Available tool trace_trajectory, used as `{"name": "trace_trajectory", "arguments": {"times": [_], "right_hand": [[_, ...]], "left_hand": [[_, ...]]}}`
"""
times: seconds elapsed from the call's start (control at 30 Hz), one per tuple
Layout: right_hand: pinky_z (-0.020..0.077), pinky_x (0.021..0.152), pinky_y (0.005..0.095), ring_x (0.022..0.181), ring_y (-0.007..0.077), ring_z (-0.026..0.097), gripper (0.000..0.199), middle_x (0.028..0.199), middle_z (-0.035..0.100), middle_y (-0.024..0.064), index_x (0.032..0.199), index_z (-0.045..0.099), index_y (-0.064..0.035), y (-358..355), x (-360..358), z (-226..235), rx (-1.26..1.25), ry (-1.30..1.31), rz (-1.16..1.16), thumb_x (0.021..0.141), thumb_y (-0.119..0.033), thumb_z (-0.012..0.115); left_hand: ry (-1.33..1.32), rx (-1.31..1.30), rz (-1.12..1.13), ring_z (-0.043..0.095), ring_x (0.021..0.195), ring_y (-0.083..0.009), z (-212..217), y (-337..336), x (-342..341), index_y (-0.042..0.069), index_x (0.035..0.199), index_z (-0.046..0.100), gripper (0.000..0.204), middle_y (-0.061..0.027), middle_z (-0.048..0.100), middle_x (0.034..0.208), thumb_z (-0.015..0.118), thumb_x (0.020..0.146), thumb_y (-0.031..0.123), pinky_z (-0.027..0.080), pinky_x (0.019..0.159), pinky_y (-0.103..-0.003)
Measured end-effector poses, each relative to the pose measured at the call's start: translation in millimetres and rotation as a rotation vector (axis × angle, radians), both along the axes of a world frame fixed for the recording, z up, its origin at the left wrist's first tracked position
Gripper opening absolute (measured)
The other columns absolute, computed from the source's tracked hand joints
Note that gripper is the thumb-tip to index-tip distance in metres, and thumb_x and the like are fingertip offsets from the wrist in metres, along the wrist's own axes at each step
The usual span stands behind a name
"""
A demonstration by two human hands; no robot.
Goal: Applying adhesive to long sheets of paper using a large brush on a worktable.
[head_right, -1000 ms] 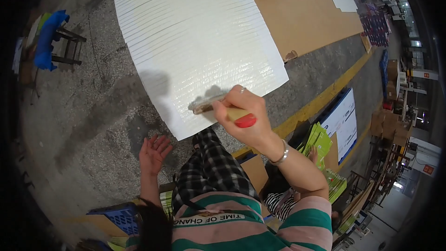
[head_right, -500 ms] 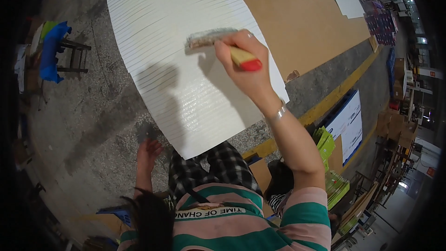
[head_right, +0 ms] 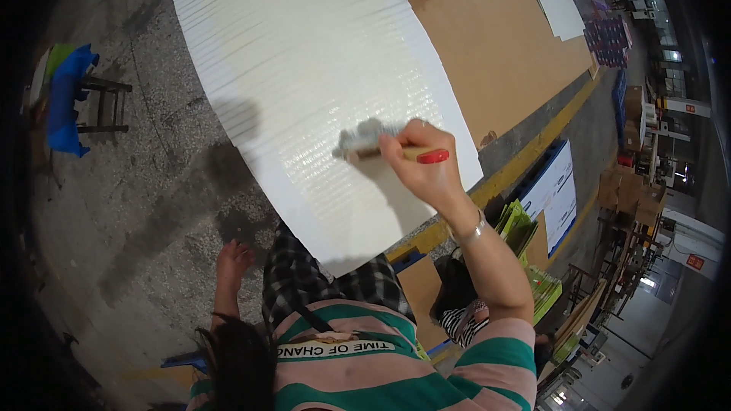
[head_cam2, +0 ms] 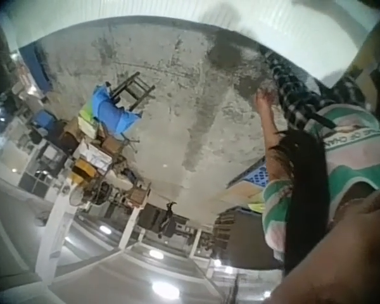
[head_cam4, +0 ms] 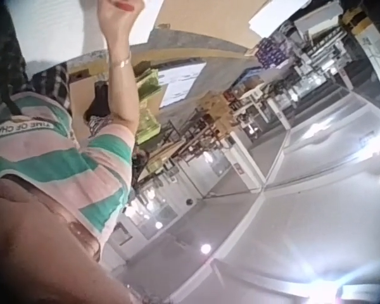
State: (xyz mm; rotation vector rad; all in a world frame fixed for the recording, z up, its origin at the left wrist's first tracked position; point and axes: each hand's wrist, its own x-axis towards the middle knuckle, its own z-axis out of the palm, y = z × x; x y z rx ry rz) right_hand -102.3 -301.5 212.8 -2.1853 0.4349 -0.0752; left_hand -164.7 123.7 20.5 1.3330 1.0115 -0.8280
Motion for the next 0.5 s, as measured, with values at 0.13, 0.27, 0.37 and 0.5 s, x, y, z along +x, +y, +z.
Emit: {"name": "trace_trajectory", "arguments": {"times": [0.13, 0.27, 0.37, 0.5], "right_hand": [[0.038, 0.052, 0.0247, 0.053, 0.0099, 0.047, 0.027, 0.056, 0.053, 0.0062, 0.062, 0.055, 0.0013, 6.8, 48.4, 22.9, 0.144, -0.143, -0.286, 0.079, -0.015, 0.068], [0.0409, 0.054, 0.024, 0.058, 0.0087, 0.051, 0.025, 0.062, 0.054, 0.0033, 0.065, 0.056, 0.0001, 6.6, 59.4, -13.7, -0.062, -0.208, -0.165, 0.082, -0.016, 0.065], [0.041, 0.05, 0.0223, 0.055, 0.0076, 0.052, 0.027, 0.059, 0.054, 0.0025, 0.063, 0.055, 0.0, 19.1, 65.5, 8.4, 0.074, -0.058, -0.221, 0.084, -0.016, 0.063], [0.0388, 0.049, 0.024, 0.052, 0.0098, 0.049, 0.029, 0.056, 0.052, 0.0051, 0.063, 0.054, 0.0013, 14.4, 97.3, 8.9, 0.054, -0.269, -0.317, 0.083, -0.017, 0.063]], "left_hand": [[0.038, 0.023, -0.028, 0.06, 0.087, -0.0264, -11.1, 17.5, 16.2, 0.002, 0.119, 0.044, 0.045, -0.0141, 0.056, 0.102, 0.055, 0.089, 0.033, 0.053, 0.071, -0.04], [0.008, -0.037, 0.029, 0.06, 0.086, -0.0264, -32.0, 32.5, 20.4, 0.004, 0.115, 0.045, 0.039, -0.0126, 0.057, 0.1, 0.054, 0.089, 0.033, 0.052, 0.071, -0.041], [0.074, -0.047, 0.072, 0.06, 0.083, -0.026, -34.7, 52.4, 4.8, 0.007, 0.103, 0.05, 0.029, -0.011, 0.058, 0.093, 0.054, 0.09, 0.032, 0.051, 0.07, -0.042], [0.057, -0.091, 0.022, 0.06, 0.081, -0.0258, -42.2, 50.3, 13.8, 0.007, 0.102, 0.051, 0.026, -0.0108, 0.058, 0.091, 0.053, 0.09, 0.031, 0.051, 0.069, -0.042]]}}
